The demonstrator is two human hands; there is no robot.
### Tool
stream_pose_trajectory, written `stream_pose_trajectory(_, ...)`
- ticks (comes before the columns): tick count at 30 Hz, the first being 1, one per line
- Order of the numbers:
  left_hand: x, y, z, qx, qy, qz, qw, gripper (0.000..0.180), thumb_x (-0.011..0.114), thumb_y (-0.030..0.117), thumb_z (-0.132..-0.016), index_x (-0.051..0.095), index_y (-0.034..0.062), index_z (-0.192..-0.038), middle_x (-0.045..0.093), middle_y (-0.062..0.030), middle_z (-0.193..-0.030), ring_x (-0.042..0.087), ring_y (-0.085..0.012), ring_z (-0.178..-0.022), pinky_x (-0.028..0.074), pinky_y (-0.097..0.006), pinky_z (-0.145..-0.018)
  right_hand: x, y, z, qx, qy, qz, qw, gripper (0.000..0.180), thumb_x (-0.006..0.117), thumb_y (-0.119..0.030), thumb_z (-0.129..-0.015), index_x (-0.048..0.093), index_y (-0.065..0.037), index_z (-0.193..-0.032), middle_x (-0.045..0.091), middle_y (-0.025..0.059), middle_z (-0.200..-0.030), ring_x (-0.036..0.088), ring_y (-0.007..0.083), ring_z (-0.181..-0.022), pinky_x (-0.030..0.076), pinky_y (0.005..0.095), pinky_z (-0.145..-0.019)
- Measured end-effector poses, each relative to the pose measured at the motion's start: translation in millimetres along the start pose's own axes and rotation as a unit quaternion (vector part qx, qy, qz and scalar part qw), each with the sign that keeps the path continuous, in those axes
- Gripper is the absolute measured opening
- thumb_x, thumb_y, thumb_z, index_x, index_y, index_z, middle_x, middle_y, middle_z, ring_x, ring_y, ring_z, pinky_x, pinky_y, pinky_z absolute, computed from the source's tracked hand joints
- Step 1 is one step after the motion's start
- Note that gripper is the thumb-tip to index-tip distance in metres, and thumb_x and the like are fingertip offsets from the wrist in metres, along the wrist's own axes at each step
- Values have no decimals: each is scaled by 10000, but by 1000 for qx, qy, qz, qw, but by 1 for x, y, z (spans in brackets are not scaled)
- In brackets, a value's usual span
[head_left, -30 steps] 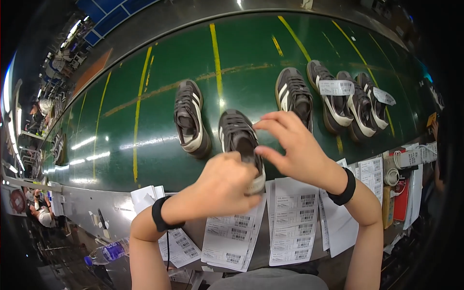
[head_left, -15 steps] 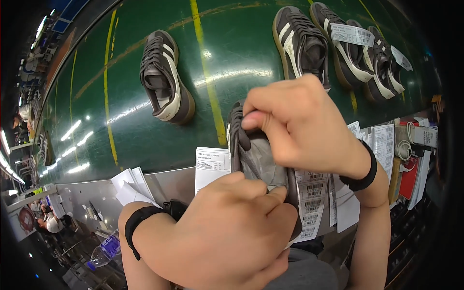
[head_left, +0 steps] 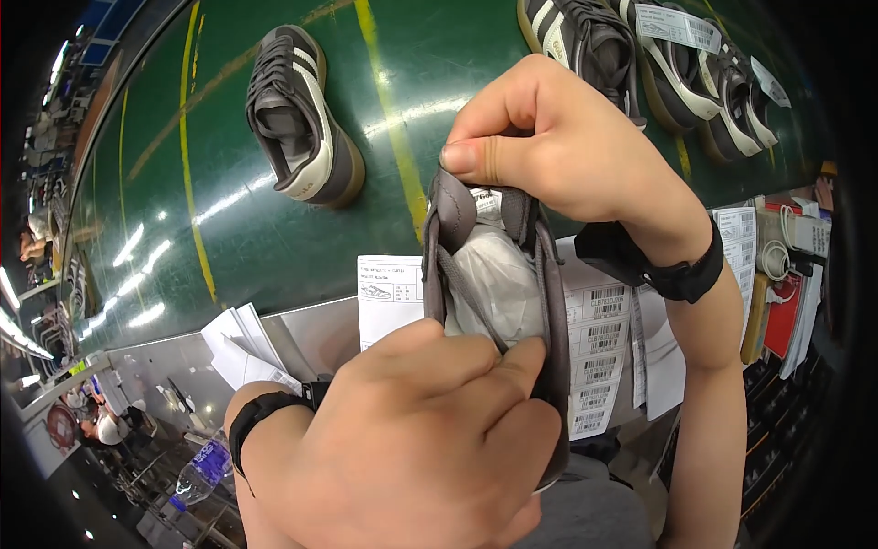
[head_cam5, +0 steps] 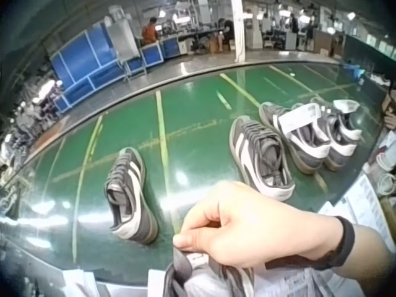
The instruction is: Sort shoes on a conveyor belt and verify barcode labels.
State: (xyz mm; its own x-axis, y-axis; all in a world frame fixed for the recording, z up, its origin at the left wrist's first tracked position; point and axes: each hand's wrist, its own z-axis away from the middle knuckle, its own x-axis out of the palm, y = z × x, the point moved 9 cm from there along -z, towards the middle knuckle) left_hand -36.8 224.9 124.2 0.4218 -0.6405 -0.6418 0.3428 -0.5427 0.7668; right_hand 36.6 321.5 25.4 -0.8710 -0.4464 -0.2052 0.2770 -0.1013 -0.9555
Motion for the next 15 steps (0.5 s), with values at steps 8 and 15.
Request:
stream_pose_trajectory(8,38,-35,-9,-2,148,-238,960,380,702,50,-596,559,-34,-939,541,-279,-1241,541,-352,-928,454,-419,-774,-18,-91,41,-369,291,384,795,155,625,76,-693,667,-17,-809,664,88,-701,638,268,-638,499,331,-571)
stream_pose_trajectory(15,-41,-144,15,-128,255,-347,893,561,838,244,-682,580,3,-1118,566,-166,-1236,643,-332,-960,533,-400,-771,-32,-23,-14,-251,269,494,788,144,643,-151,-853,676,-24,-913,668,113,-910,647,303,-836,542,388,-749)
